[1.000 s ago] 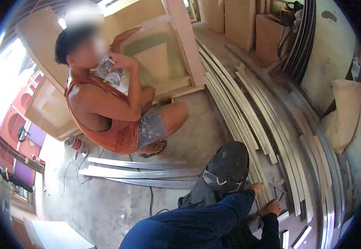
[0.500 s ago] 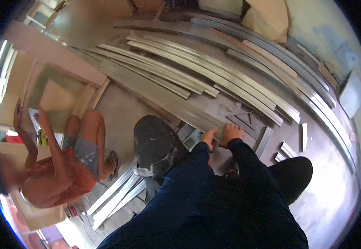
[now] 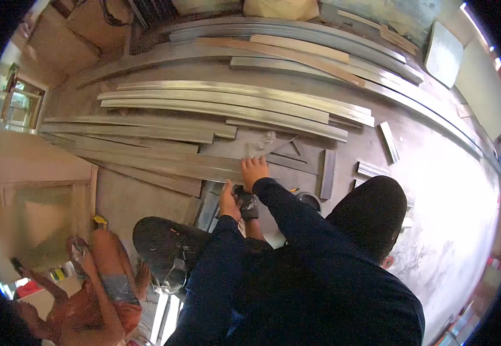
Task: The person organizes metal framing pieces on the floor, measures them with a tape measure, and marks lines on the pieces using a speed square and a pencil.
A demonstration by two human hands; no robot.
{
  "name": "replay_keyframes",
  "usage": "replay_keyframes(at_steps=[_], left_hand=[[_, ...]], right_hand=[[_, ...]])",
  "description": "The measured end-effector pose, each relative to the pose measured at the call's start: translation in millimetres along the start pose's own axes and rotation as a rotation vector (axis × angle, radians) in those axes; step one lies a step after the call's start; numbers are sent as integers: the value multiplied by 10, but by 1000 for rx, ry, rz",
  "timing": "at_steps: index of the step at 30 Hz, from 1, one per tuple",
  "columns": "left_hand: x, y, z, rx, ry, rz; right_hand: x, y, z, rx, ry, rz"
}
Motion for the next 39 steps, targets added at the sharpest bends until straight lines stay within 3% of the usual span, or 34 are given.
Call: replay_keyframes(at_steps=[3, 5, 7, 11, 13, 19, 22, 25, 27, 32, 34, 37, 39], left_hand=[[448, 294, 133, -39, 150, -46], [34, -6, -36, 92, -30, -54], [-99, -78, -133, 118, -135, -14], [-139, -131, -204, 142, -157, -31], [-109, -111, -189, 145, -158, -43], [-61, -108, -211, 249, -204, -77], [-308, -238, -303, 295, -199, -21], [83, 77, -161, 324, -302, -196], [-169, -118, -313, 365, -266, -263], [145, 117, -261, 386, -268, -275], [103, 89, -280, 400, -284, -295], [2, 8, -412, 370, -217, -331], [5, -4, -478, 411, -100, -178]], right_hand=[[-15, -100, -80, 42, -91, 70], [-10, -160, 229, 299, 93, 29], [275, -466, 162, 368, 6, -81], [465, -1519, 583, 97, -153, -306], [394, -1867, 691, 174, -229, -371], [623, -2336, 517, 47, -295, -304], [541, -2195, 755, 99, -108, -333], [430, -1964, 995, 46, -52, -334], [465, -2049, 847, 41, -112, -329], [640, -2277, 471, 60, -248, -259], [494, -2071, 727, 27, -121, -335], [549, -2068, 617, -116, -54, -246], [416, -1990, 587, -142, -47, -211]])
Point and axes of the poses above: each hand's wrist, its own x-axis towards the middle knuckle, its own z-axis out of the back of the hand, y = z × x, the point moved 2 cm from there along x, towards the middle knuckle, and after that the axes turned 13 degrees about x, right-handed, at the moved point
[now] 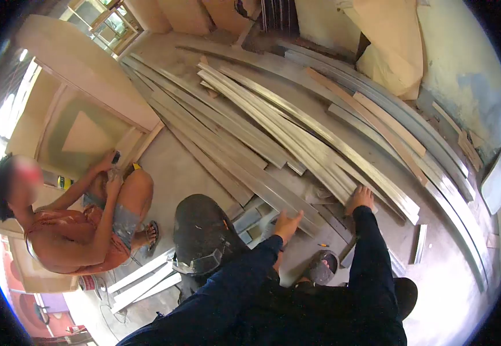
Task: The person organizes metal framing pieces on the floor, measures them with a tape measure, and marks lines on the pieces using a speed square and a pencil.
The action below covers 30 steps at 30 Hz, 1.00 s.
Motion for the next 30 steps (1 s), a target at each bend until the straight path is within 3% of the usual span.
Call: replay_keyframes(at_steps=[5, 7, 9, 12, 13, 14, 16, 17, 18, 19, 21, 25, 28, 30], left_hand=[[-174, -320, -121, -146, -33, -46], [-162, -389, -262, -267, -7, -84], [-280, -586, -307, -338, 176, -3], [137, -440, -564, -493, 87, -46], [-35, -609, -464, -621, 233, 57], [-60, -646, -456, -631, 231, 49], [74, -675, -605, -986, 383, -41], [-574, -1079, -303, -937, 317, 96], [-499, -956, -354, -941, 317, 90], [-335, -773, -492, -727, 356, -57], [-300, -679, -754, -855, 454, 169], [-267, -424, -1031, -834, 496, 141], [-343, -344, -1034, -685, 450, -67], [-282, -321, -1055, -656, 412, -34]], right_hand=[[-276, 136, -19, 200, 85, 11], [-638, 398, 453, 248, 102, 36], [-901, 566, 768, 325, 136, 81], [-1212, 590, 917, 312, 21, 194], [-1356, 554, 979, 304, 18, 204], [-1509, 504, 1057, 306, 23, 194], [-1846, 454, 1253, 304, 18, 184], [-2038, 435, 1355, 326, 48, 122], [-2196, 412, 1385, 351, 80, 61], [-2317, 373, 1374, 347, 78, 62], [-2516, 246, 1348, 274, 27, 83], [-2680, 47, 1202, 252, -31, 87], [-2716, -29, 1151, 244, -72, 139], [-2688, -36, 1156, 263, -60, 151]])
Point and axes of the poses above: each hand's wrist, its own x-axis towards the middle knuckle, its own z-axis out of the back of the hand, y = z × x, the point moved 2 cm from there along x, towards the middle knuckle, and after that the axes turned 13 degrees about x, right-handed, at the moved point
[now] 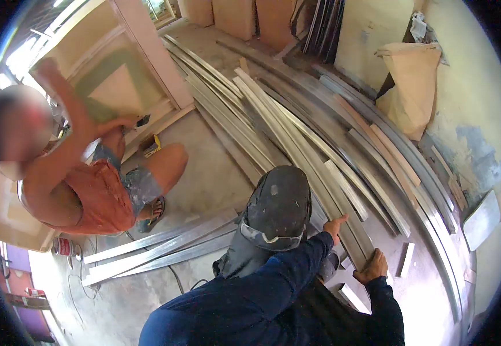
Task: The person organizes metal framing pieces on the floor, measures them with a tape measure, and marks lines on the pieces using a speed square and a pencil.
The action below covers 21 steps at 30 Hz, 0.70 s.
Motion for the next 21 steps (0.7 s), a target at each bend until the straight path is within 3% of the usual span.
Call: replay_keyframes(at_steps=[1, 3, 4, 7, 10, 12, 13, 17, 18, 20, 21], left_hand=[[93, 56, 32, 6, -18, 6], [271, 109, 115, -402, 134, 45], [346, 117, 175, -405, 132, 38], [419, 109, 424, -274, -14, -2], [323, 66, 631, 60, -130, -163], [163, -22, 640, -19, -114, -141], [283, 57, 701, -382, -62, 26], [512, 229, 900, -421, -221, 117], [589, 287, 989, -260, -135, -71], [573, 247, 1008, -95, -46, -257], [441, 134, 996, -64, -66, -206]], right_hand=[[48, 12, -12, -1, 4, 8], [174, 28, -61, 3, 64, -12], [228, 58, -59, 1, 63, -4], [346, 143, -98, 37, 76, 88], [445, 186, -170, 54, 54, 155], [497, 167, -254, 4, 114, 147], [535, 50, -386, 5, 117, 152], [617, 4, -549, 6, 83, 222], [616, 139, -480, 15, 94, 219], [647, 288, -430, -8, 139, 181], [661, 321, -428, -30, 182, 143]])
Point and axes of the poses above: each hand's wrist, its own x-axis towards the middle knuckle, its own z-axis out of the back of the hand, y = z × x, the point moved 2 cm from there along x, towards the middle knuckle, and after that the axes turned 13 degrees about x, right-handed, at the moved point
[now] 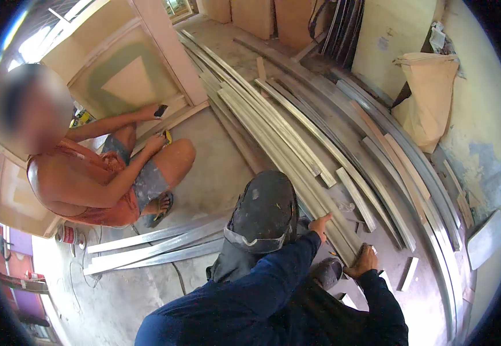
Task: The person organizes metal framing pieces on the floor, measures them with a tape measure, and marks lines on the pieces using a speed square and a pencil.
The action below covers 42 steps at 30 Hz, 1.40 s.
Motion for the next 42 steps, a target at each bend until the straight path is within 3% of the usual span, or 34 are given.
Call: replay_keyframes(at_steps=[2, 4, 7, 10, 20, 22, 26, 28, 32, 35, 37, 40, 42], left_hand=[[-313, -404, -107, 36, -20, 50], [-668, -858, -259, 14, -246, 266], [-622, -796, -241, -154, -332, 283], [-233, -391, -62, -282, -259, 242], [-53, -401, 119, -379, -276, 189], [-283, -611, -8, -338, -397, 211], [-750, -791, -275, -125, -432, 314], [-795, -697, -312, -165, -330, 294], [-423, -297, -170, 48, -267, 279], [-724, -602, -230, -107, -378, 349], [-786, -720, -215, 104, -408, 124], [-717, -679, -154, -12, -424, 167], [-682, -669, -80, 86, -437, 182]], right_hand=[[-4, 23, -15, 28, -24, 14], [23, 41, -19, 53, -43, 32], [43, 70, -27, 45, -32, 40], [72, 112, -35, 51, -50, 61], [357, 330, -58, 16, -8, 48], [400, 387, -67, 8, 16, 8], [570, 479, -142, 47, 48, 69], [605, 526, -232, 81, 62, 87], [838, 525, -487, -15, -25, 96], [939, 543, -609, 48, -14, 75], [1019, 607, -583, 67, 26, 27], [1108, 675, -550, 29, 33, 60], [1213, 660, -635, 110, -64, 84]])
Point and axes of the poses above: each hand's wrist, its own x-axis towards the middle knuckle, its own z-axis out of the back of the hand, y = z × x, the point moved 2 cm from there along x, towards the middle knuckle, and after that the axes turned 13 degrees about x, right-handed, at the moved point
